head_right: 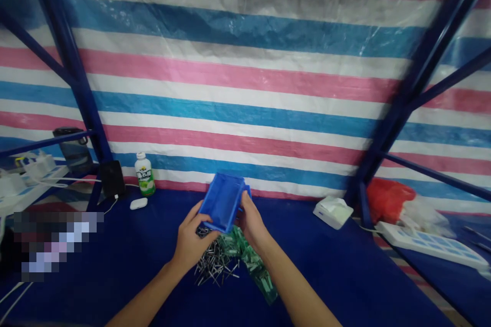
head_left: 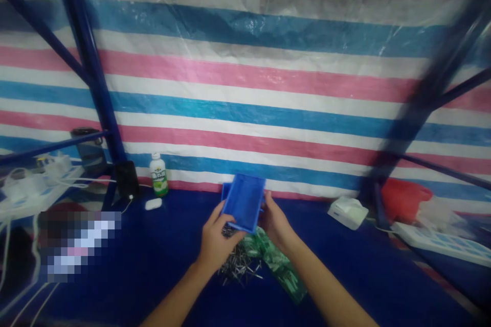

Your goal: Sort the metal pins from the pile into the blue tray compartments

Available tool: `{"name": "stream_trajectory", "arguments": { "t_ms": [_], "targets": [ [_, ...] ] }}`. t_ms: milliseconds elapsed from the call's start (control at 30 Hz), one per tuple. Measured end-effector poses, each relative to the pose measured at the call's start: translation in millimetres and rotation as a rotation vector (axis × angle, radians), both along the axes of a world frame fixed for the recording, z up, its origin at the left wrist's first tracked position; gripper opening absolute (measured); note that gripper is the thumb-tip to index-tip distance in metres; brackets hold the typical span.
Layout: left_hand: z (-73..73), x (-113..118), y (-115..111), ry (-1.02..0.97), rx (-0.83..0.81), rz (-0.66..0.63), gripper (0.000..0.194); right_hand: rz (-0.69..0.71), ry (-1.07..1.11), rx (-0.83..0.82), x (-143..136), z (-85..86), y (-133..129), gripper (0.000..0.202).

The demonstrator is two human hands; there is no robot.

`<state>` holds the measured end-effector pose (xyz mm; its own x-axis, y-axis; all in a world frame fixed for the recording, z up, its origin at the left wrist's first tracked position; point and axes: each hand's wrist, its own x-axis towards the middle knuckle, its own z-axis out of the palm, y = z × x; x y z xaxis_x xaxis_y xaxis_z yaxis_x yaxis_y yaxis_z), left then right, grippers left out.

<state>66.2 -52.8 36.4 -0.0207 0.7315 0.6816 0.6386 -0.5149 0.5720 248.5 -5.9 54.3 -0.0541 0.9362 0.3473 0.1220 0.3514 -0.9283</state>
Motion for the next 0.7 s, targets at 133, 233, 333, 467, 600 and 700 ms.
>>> {"name": "stream_trajectory", "arguments": {
  "t_ms": [133, 233, 333, 467, 600, 700],
  "targets": [
    [9.0, -35.2, 38.8, -0.084, 0.005, 0.251, 0.025, -0.144, -0.166, 0.006, 11.3, -13.3, 26.9, 0.064],
    [6.1, -61.3, 61.2, 0.02, -0.127, 0.422, 0.028, -0.266, -0.531, 0.062, 19.1, -35.7, 31.5, 0.062],
    [-6.8, -78.3, 70.4, 0.132, -0.247, 0.435, 0.028, -0.287, -0.757, -0.024, 18.4, -53.5, 27.6, 0.055],
    [-24.8, -87.7, 73.8, 0.183, -0.328, 0.369, 0.029, -0.258, -0.842, -0.028, 14.5, -60.7, 24.8, 0.053],
    [-33.3, -88.9, 80.8, 0.194, -0.383, 0.31, 0.028, -0.251, -0.841, -0.001, 15.4, -60.0, 26.6, 0.05],
    [-35.3, -87.1, 85.7, 0.197, -0.392, 0.295, 0.029, -0.241, -0.827, 0.023, 15.4, -57.5, 26.2, 0.047]
  ]
}}
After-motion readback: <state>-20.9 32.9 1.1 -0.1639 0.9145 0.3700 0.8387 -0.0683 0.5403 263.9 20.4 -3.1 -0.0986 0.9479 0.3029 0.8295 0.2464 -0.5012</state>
